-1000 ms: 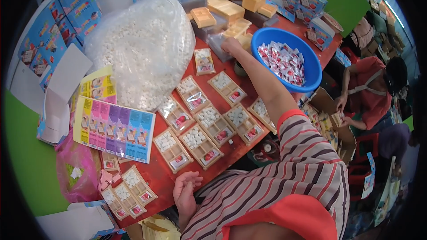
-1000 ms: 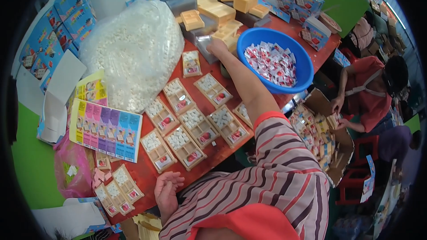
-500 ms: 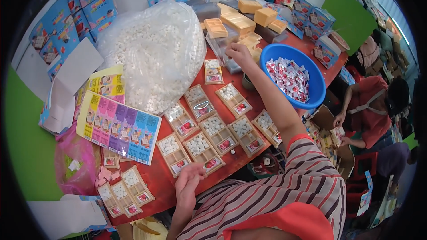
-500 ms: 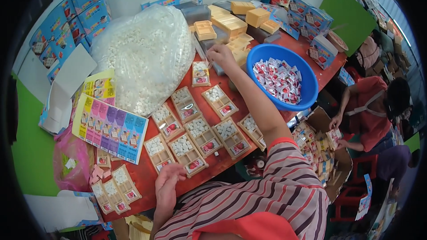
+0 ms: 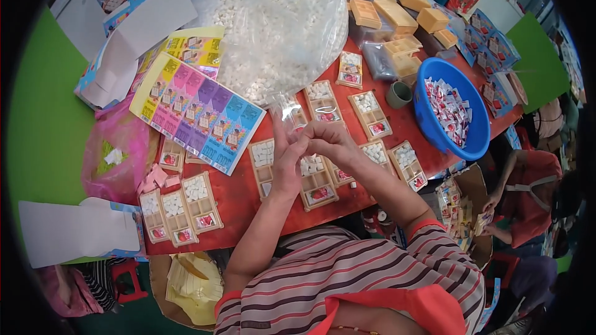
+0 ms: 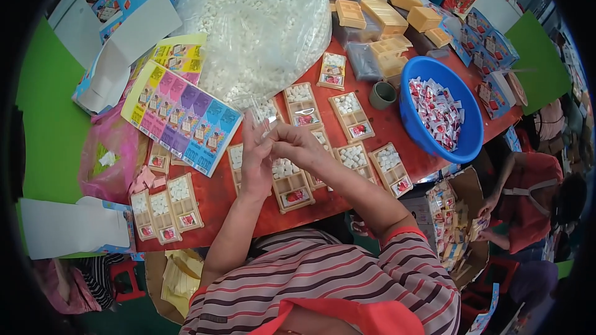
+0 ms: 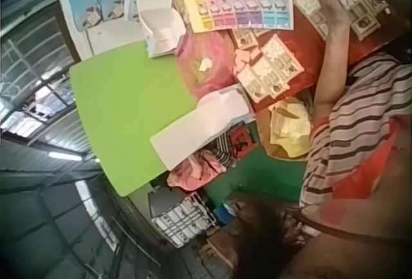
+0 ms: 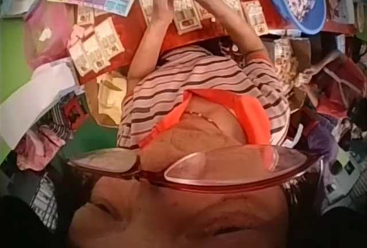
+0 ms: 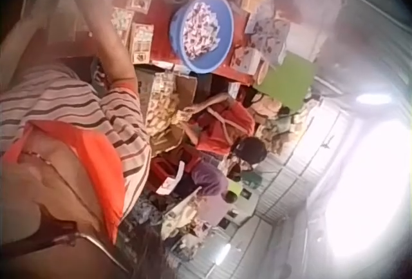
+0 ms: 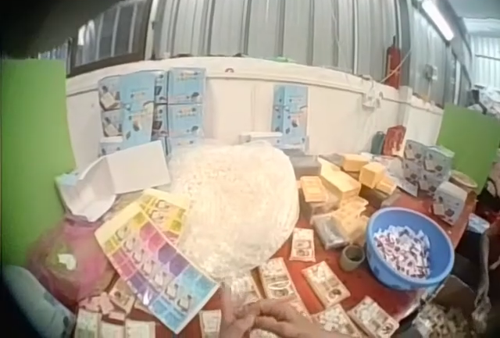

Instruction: Applying labels or stickers to small packaged items at a workbench.

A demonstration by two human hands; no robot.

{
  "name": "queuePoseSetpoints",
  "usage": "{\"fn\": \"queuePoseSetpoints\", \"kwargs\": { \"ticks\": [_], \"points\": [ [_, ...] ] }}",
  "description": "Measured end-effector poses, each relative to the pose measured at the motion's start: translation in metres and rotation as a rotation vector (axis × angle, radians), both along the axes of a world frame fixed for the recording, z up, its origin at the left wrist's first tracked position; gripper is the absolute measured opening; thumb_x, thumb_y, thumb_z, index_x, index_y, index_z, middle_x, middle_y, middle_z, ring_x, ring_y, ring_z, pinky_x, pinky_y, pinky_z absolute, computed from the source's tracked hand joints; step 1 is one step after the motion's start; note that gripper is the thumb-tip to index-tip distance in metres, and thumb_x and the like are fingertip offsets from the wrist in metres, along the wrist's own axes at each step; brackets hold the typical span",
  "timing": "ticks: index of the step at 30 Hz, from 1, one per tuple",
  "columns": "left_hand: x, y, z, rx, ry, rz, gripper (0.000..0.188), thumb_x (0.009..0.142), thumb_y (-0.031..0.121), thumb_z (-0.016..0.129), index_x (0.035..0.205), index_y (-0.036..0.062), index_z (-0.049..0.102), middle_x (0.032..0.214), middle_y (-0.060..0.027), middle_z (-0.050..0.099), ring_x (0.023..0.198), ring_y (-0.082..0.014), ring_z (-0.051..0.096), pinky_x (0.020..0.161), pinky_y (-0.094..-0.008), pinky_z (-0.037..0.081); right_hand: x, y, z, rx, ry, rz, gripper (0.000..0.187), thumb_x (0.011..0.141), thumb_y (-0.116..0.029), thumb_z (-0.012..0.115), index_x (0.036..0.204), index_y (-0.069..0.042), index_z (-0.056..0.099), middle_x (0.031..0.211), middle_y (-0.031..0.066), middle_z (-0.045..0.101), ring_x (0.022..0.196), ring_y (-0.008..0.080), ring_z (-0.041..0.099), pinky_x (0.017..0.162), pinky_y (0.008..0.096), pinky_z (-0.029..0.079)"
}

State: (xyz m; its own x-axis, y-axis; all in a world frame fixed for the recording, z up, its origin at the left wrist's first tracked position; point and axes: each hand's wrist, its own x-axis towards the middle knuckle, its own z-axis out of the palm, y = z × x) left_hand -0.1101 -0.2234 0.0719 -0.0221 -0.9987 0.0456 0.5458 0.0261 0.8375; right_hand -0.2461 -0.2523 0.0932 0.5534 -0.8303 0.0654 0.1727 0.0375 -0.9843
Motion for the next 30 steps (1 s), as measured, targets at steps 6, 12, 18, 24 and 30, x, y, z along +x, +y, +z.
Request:
{"fn": "queuePoseSetpoints", "kwargs": {
  "ticks": [6, 12, 18, 24, 30],
  "points": [
    [0.001, 0.008, -0.006, 0.066, -0.132, -0.003, 0.079, 0.086, 0.023, 0.054, 0.152, 0.0102, 0.013, 0.123, -0.0109, 0.050, 0.095, -0.0151, 0.055, 0.076, -0.0247, 0.046, -0.001, 0.008, -0.005, 0.105, -0.083, -0.062, 0.016, 0.089, -0.008, 0.053, 0.103, -0.001, 0.057, 0.096, 0.0053, 0.062, 0.096, 0.0127, 0.060, 0.085, 0.0294, 0.048],
    [-0.031, 0.008, -0.023, -0.214, -0.480, 0.058, 0.073, 0.086, 0.014, 0.062, 0.148, 0.0059, 0.024, 0.125, -0.0121, 0.042, 0.098, -0.0181, 0.049, 0.085, -0.0303, 0.043, -0.019, 0.015, 0.003, 0.026, -0.025, -0.282, 0.027, 0.089, -0.005, 0.056, 0.116, 0.000, 0.051, 0.098, 0.0059, 0.061, 0.090, 0.0115, 0.060, 0.080, 0.0262, 0.049],
    [-0.068, -0.003, -0.006, 0.044, -0.190, -0.236, 0.074, 0.087, 0.018, 0.058, 0.149, 0.0080, 0.020, 0.136, -0.0168, 0.038, 0.095, -0.0172, 0.051, 0.079, -0.0294, 0.044, -0.095, -0.017, -0.031, -0.157, 0.295, -0.574, 0.047, 0.086, -0.002, 0.058, 0.131, 0.000, 0.045, 0.085, 0.0017, 0.058, 0.070, 0.0059, 0.054, 0.062, 0.0211, 0.045],
    [-0.108, -0.032, -0.021, 0.264, -0.057, -0.304, 0.070, 0.086, 0.016, 0.055, 0.148, 0.0101, 0.024, 0.135, -0.0151, 0.044, 0.095, -0.0154, 0.053, 0.073, -0.0270, 0.043, -0.153, -0.057, -0.072, -0.189, 0.678, -0.795, 0.055, 0.082, -0.005, 0.061, 0.134, 0.004, 0.044, 0.086, 0.0054, 0.061, 0.074, 0.0108, 0.058, 0.066, 0.0250, 0.048],
    [-0.120, -0.050, -0.033, 0.274, 0.002, -0.416, 0.069, 0.086, 0.013, 0.056, 0.147, 0.0037, 0.024, 0.133, -0.0159, 0.041, 0.095, -0.0197, 0.055, 0.075, -0.0340, 0.047, -0.162, -0.070, -0.084, -0.396, 0.969, -0.871, 0.047, 0.082, -0.010, 0.060, 0.127, 0.001, 0.051, 0.094, 0.0156, 0.061, 0.085, 0.0274, 0.063, 0.074, 0.0363, 0.050]
  ]
}}
